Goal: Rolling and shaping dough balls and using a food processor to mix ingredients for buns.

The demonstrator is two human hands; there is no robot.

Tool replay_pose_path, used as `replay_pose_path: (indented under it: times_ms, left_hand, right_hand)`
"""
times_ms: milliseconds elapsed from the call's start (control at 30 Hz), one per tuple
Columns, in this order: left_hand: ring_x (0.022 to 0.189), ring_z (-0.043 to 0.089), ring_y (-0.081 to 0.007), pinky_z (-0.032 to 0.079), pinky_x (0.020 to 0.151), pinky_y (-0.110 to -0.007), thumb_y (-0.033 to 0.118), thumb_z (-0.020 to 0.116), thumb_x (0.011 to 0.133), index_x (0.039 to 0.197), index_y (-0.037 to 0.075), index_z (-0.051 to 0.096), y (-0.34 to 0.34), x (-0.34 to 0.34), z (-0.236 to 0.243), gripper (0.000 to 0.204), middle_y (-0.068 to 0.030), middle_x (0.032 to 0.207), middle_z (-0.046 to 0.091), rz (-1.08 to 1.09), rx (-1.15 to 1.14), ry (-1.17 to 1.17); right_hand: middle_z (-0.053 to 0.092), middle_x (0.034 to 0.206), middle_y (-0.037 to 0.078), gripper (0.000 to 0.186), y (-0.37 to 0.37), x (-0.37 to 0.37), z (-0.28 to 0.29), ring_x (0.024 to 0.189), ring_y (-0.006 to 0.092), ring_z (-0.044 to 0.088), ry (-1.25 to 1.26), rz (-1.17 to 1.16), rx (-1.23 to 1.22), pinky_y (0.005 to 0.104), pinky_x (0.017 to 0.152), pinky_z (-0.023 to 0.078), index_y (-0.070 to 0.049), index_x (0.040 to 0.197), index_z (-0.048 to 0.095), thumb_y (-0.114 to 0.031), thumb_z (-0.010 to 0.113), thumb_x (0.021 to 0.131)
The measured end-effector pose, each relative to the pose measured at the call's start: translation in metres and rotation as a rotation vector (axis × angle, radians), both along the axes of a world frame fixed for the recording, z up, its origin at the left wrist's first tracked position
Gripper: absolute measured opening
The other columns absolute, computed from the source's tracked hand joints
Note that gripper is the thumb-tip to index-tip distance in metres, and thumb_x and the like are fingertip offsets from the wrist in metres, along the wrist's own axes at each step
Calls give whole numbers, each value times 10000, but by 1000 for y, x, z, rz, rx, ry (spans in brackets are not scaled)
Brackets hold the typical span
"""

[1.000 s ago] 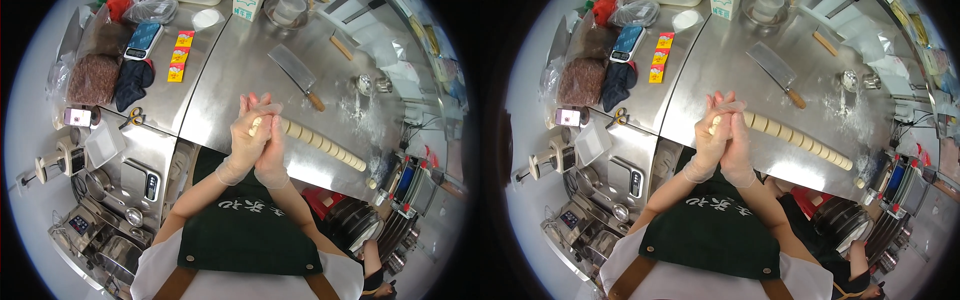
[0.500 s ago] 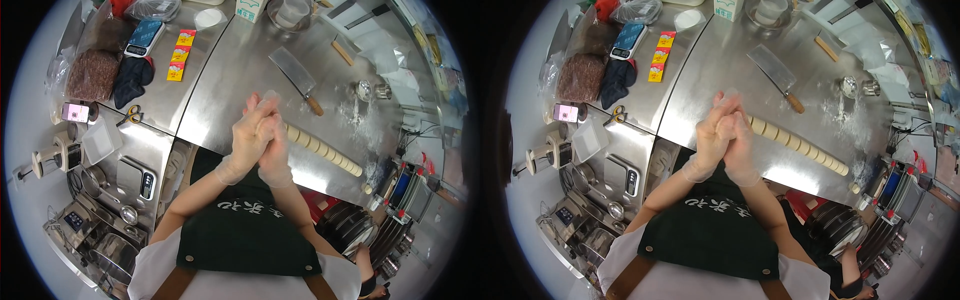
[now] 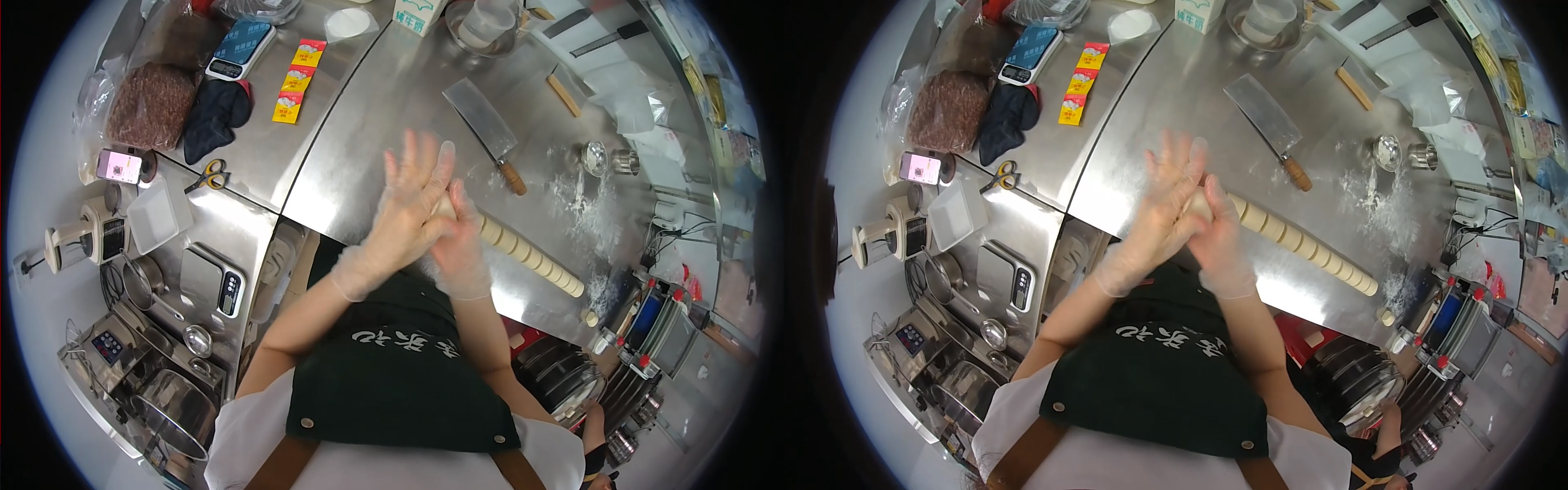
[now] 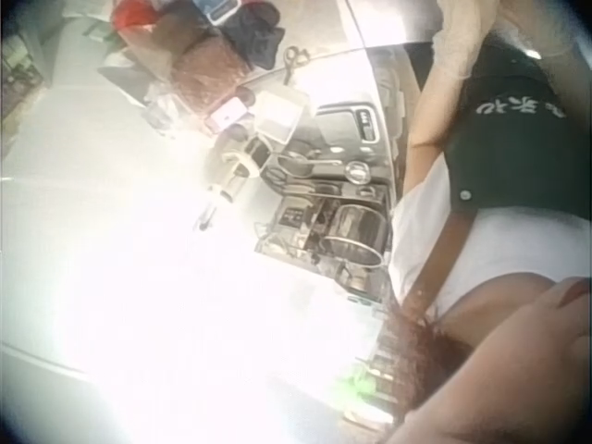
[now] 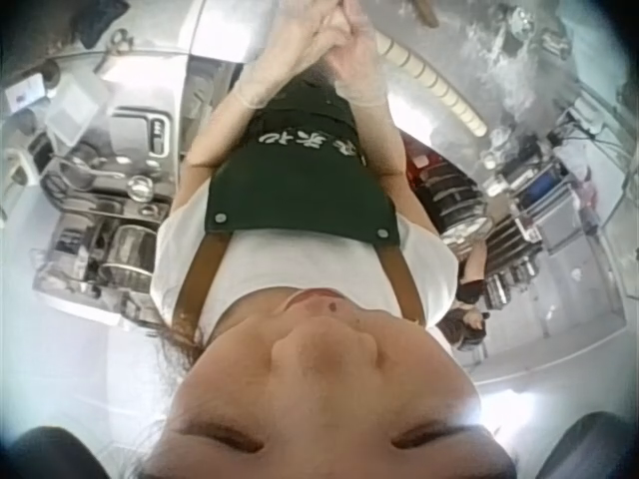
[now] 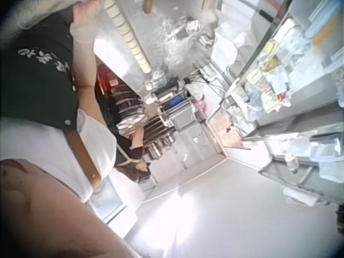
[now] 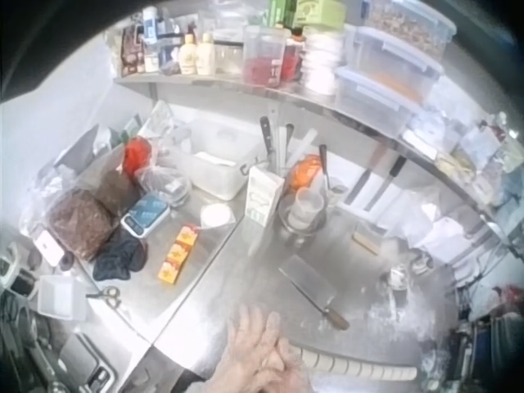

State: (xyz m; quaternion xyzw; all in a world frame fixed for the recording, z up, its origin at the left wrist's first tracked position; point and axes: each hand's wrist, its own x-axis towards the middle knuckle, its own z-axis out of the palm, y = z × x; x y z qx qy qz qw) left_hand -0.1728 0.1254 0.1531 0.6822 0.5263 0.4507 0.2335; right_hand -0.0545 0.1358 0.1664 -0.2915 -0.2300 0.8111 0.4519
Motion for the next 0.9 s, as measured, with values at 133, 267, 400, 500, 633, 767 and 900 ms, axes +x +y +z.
replay_pose_path:
  times_ms: [133,267,400,500,633,767,900]
  left_hand:
    - [1481,281,-494,226,1204,-566,205,815,762,1538,-29,353,4,-14,13,933,-351,1554,335,-171,-52,18]
    - [1513,201,-480,214,1200,-586,227,855,710,1580,-13,241,-6,0,-3,1090,-303,1589,308,-351,-333,-574]
    - [1498,266,-460,245,1197,-556,207,836,753,1570,-21,258,-9,11,-10,1027,-264,1566,385,-124,-146,-139]
    - [1403,450,-428,310,1176,-488,166,700,888,1489,-44,425,-2,3,26,694,-230,1450,547,97,38,239]
    - [1369,500,-414,320,1172,-442,156,647,922,1441,-42,502,-14,3,27,574,-244,1420,570,-149,-253,-438]
    - [1387,488,-408,273,1197,-425,134,635,916,1447,-19,511,-27,11,17,566,-260,1393,586,-93,-329,-863]
    - [1249,611,-399,246,1216,-476,292,664,958,1510,-21,420,-22,-33,29,680,-276,1313,634,-44,3,126]
  right_hand:
    - [390,1546,171,675,8,17,7,1421,280,420,74,281,-24,428,1193,335,20,1507,322,-511,331,1091]
    - [387,1550,168,665,-13,-7,15,1431,269,410,27,-22,-40,430,1193,337,15,1519,301,-495,341,1093]
    - [390,1550,166,639,-10,4,5,1445,259,393,-78,-182,14,419,1191,343,14,1526,287,-448,377,1094]
    - [395,1544,159,645,2,30,-3,1461,253,366,60,176,-109,419,1196,338,10,1536,271,-443,390,1092]
    - [405,1539,155,629,-12,9,17,1475,257,345,80,172,-54,421,1192,340,-8,1534,309,-445,397,1090]
    - [396,1545,150,690,-36,-28,14,1477,267,342,-21,-248,27,429,1194,332,-16,1536,315,-526,383,1077]
    - [377,1561,146,685,-26,-17,13,1478,278,339,39,-1,-102,437,1208,308,-6,1549,283,-483,421,1076]
